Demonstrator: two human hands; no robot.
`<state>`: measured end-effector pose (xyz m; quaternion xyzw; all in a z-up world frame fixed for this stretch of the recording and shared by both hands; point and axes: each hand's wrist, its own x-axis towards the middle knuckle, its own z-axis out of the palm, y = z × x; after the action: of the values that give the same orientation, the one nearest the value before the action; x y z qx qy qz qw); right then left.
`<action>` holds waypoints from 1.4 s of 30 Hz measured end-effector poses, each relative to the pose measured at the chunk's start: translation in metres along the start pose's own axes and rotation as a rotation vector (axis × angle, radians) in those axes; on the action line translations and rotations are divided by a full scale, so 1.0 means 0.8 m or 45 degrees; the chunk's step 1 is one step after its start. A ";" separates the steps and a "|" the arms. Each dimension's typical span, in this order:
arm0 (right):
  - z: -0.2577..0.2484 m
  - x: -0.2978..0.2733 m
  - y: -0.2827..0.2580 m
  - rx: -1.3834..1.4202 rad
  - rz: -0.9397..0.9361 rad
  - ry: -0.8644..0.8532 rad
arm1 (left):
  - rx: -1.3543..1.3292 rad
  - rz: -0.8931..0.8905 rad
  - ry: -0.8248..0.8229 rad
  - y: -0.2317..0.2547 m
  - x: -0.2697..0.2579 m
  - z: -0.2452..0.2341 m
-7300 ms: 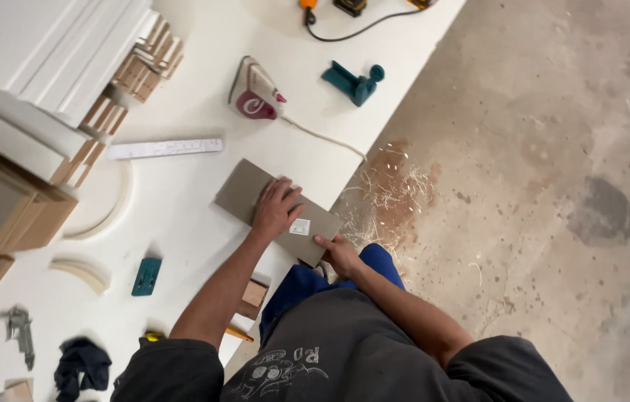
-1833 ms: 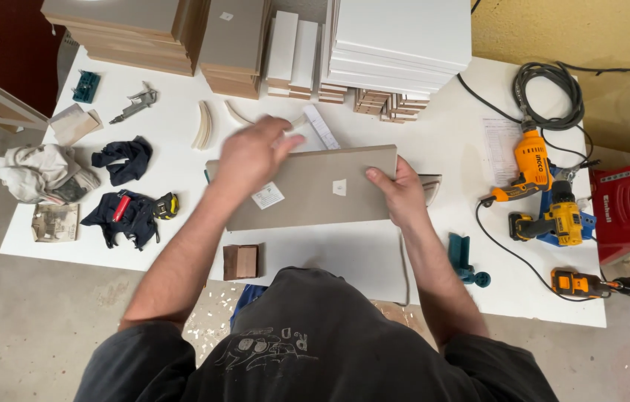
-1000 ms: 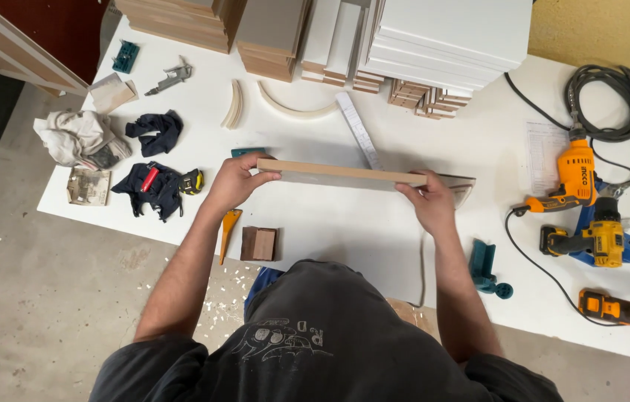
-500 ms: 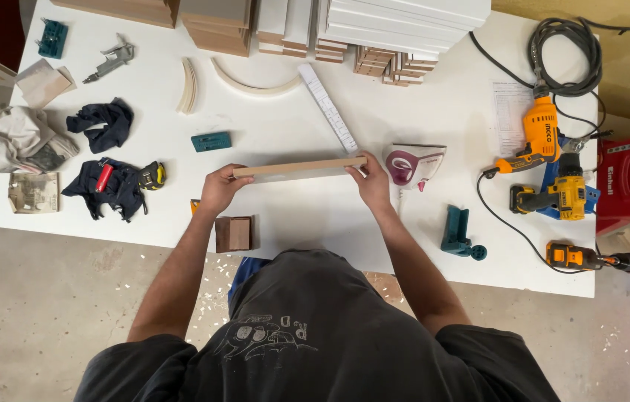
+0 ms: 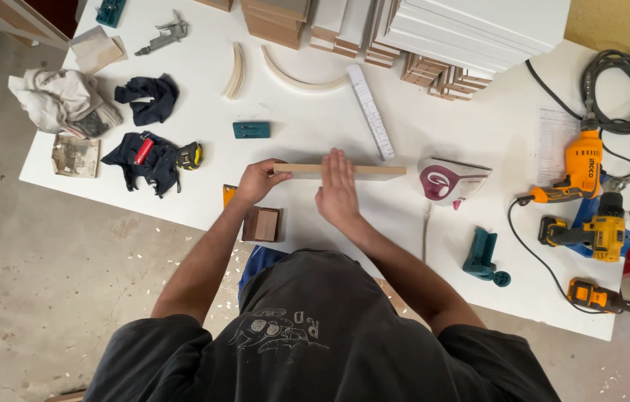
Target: The person sands a rectangular piece of wood on a workbench using a sanding block. They then use a clothes iron to press a thin strip of material onto the wood. Finally, they use a hand plane to smooth the edge of the wood piece.
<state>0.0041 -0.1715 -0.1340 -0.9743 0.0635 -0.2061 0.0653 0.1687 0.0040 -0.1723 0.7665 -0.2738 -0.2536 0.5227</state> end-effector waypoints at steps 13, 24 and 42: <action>0.004 0.050 0.016 0.291 -0.124 0.303 | -0.206 -0.005 -0.159 0.071 -0.017 -0.023; -0.035 -0.051 0.180 1.529 1.759 0.745 | -0.666 -0.523 0.336 0.107 -0.037 0.001; -0.024 -0.158 0.116 1.321 1.785 -0.029 | 1.015 0.377 0.306 0.000 0.215 -0.010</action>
<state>-0.1271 -0.2458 -0.1808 -0.5599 0.5459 -0.1115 0.6132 0.2983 -0.1089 -0.1876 0.8848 -0.3943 0.0402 0.2451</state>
